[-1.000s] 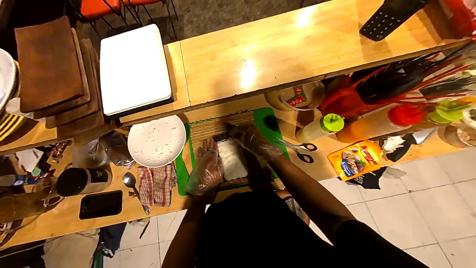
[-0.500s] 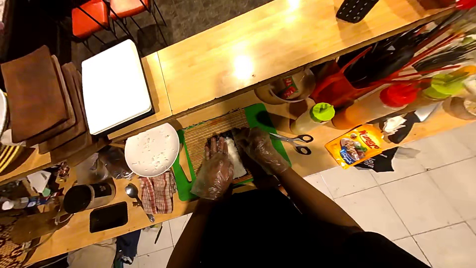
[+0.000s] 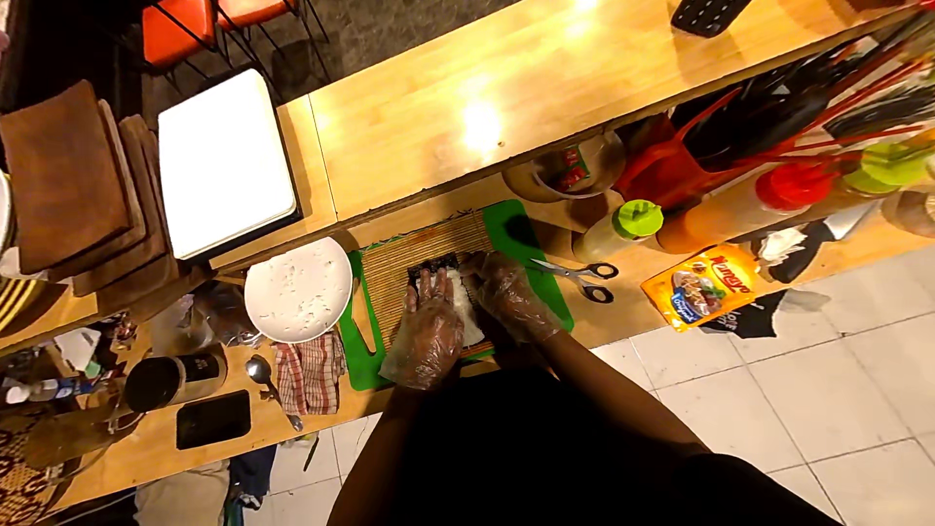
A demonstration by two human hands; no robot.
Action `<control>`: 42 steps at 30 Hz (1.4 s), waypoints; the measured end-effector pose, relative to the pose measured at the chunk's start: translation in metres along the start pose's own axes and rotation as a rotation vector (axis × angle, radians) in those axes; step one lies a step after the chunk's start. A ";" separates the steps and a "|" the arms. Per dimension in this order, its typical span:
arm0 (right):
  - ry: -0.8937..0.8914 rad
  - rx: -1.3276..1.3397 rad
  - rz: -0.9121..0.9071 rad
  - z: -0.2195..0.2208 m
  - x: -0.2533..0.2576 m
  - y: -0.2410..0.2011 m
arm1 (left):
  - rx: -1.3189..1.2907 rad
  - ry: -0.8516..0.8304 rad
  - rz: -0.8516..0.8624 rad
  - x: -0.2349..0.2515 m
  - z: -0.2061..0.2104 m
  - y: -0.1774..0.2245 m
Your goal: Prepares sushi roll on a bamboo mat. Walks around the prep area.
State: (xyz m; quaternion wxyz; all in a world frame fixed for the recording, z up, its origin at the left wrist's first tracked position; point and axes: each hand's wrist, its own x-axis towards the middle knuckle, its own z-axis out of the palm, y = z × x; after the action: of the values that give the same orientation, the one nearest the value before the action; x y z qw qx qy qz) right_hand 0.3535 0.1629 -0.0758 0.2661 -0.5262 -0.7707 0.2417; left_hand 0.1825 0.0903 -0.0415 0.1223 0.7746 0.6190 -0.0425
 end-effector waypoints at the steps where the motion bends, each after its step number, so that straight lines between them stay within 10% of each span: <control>1: 0.021 -0.010 0.008 0.001 0.002 -0.001 | -0.002 -0.002 0.002 0.000 0.000 0.000; 36: -0.034 -0.016 -0.013 -0.004 0.002 -0.006 | -0.072 0.064 0.083 -0.001 -0.002 -0.009; 42: -0.049 0.114 0.064 -0.008 0.005 -0.008 | -0.180 0.272 -0.126 -0.019 0.014 -0.053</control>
State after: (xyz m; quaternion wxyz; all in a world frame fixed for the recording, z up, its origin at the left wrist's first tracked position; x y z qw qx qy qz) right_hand 0.3513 0.1655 -0.0639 0.2687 -0.5286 -0.7447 0.3063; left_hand 0.1280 0.0797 -0.0585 0.1034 0.7188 0.6785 0.1108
